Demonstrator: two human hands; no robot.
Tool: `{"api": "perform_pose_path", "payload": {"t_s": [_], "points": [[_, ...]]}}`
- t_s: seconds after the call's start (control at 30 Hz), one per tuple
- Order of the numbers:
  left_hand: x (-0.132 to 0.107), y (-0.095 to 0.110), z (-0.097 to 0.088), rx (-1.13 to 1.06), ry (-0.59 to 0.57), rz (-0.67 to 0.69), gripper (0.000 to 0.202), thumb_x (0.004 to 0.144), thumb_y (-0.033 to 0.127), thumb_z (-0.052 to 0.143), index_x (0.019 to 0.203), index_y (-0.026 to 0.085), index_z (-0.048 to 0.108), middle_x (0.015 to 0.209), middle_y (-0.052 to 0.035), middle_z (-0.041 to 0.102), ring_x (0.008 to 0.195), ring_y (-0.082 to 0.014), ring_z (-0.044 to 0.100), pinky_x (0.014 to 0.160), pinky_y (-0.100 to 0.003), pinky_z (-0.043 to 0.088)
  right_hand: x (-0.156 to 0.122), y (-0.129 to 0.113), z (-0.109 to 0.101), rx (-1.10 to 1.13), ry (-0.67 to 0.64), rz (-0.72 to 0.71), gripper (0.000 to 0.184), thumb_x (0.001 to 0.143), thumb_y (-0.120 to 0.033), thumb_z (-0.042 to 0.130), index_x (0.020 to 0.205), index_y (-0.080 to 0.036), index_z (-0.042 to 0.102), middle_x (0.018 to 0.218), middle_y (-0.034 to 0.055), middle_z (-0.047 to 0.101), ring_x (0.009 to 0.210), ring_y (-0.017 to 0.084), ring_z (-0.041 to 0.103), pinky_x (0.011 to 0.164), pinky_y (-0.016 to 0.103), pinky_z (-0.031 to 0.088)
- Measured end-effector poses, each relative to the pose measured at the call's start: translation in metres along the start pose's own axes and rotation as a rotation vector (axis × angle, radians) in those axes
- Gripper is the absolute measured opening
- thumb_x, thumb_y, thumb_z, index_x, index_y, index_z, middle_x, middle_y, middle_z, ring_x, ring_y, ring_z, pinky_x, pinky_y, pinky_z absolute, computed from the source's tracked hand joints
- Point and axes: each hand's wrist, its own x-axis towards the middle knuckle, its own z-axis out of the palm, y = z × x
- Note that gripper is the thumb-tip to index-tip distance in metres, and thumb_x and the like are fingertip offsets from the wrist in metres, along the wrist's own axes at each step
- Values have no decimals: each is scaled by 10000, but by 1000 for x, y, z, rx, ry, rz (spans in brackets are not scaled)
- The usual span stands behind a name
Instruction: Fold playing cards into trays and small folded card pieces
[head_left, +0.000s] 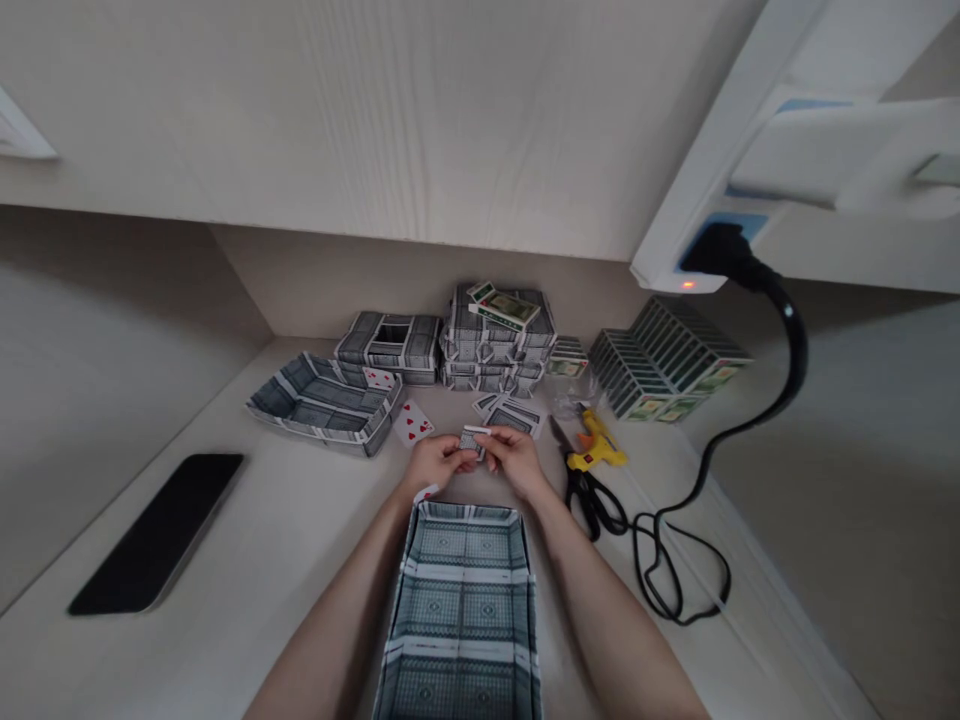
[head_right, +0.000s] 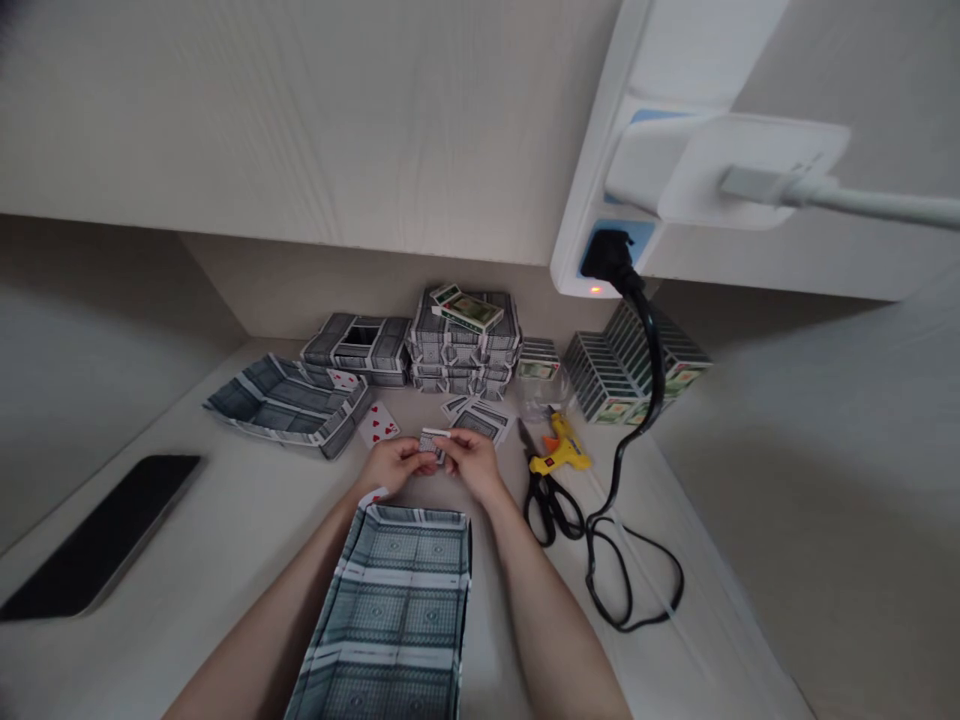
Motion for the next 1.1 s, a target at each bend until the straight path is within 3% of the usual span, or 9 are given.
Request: {"api": "perform_pose_path", "payload": {"t_s": [0.3, 0.4, 0.47, 0.53, 0.67, 0.8, 1.0, 1.1], "points": [[0, -3, 1, 57, -40, 38, 256, 680, 408, 556, 610, 163, 577, 503, 5, 606, 465, -125, 569, 483, -235, 465, 1, 0, 1, 66, 57, -3, 227, 545, -345, 691, 667, -175, 601, 435, -56, 518, 376, 76, 419, 424, 219, 337], [0, -1, 1, 60, 34, 66, 291, 700, 410, 547, 832, 156, 594, 473, 33, 556, 399, -103, 509, 421, -215, 429, 1, 0, 0, 136, 57, -8, 222, 535, -316, 698, 692, -181, 619, 543, -23, 596, 487, 110, 516, 549, 261, 428], [1, -1, 0, -21, 98, 89, 416, 715, 396, 536, 1055, 157, 520, 564, 18, 589, 446, -109, 533, 444, -223, 449, 2, 1, -1, 150, 59, -27, 210, 519, -282, 705, 690, -188, 629, 663, 3, 639, 609, 138, 568, 658, 294, 450], [3, -1, -1, -118, 150, 91, 487, 739, 402, 501, 1153, 152, 447, 689, -23, 619, 540, -128, 578, 500, -250, 484, 3, 3, -2, 115, 63, -66, 173, 520, -250, 699, 672, -193, 636, 771, 20, 653, 726, 157, 584, 738, 309, 440], [7, -4, -5, -172, 169, 96, 447, 726, 403, 516, 1085, 138, 498, 757, -42, 613, 681, -154, 607, 633, -291, 506, 4, 6, -3, 15, 26, -167, 81, 597, -196, 613, 673, -203, 642, 874, 27, 646, 852, 162, 571, 816, 314, 406], [9, -8, -7, -75, 231, 147, 452, 647, 336, 615, 1041, 135, 521, 720, -16, 615, 683, -137, 597, 676, -273, 478, 3, 5, -5, -51, -52, -228, 101, 667, -172, 509, 656, -200, 605, 906, 25, 626, 903, 157, 549, 842, 304, 383], [9, -6, -8, -64, 347, 120, 421, 634, 298, 622, 1012, 131, 541, 662, -4, 618, 636, -121, 587, 635, -241, 457, 2, 2, -5, 118, -128, -128, 137, 600, -132, 521, 700, -217, 484, 766, -6, 589, 770, 146, 551, 699, 282, 447], [8, -4, -9, -98, 371, 107, 408, 621, 308, 632, 979, 127, 558, 670, -10, 623, 635, -125, 589, 620, -239, 458, 3, 2, -4, 171, -75, -98, 215, 579, -150, 577, 743, -222, 457, 755, -14, 564, 729, 138, 546, 675, 287, 472]]}}
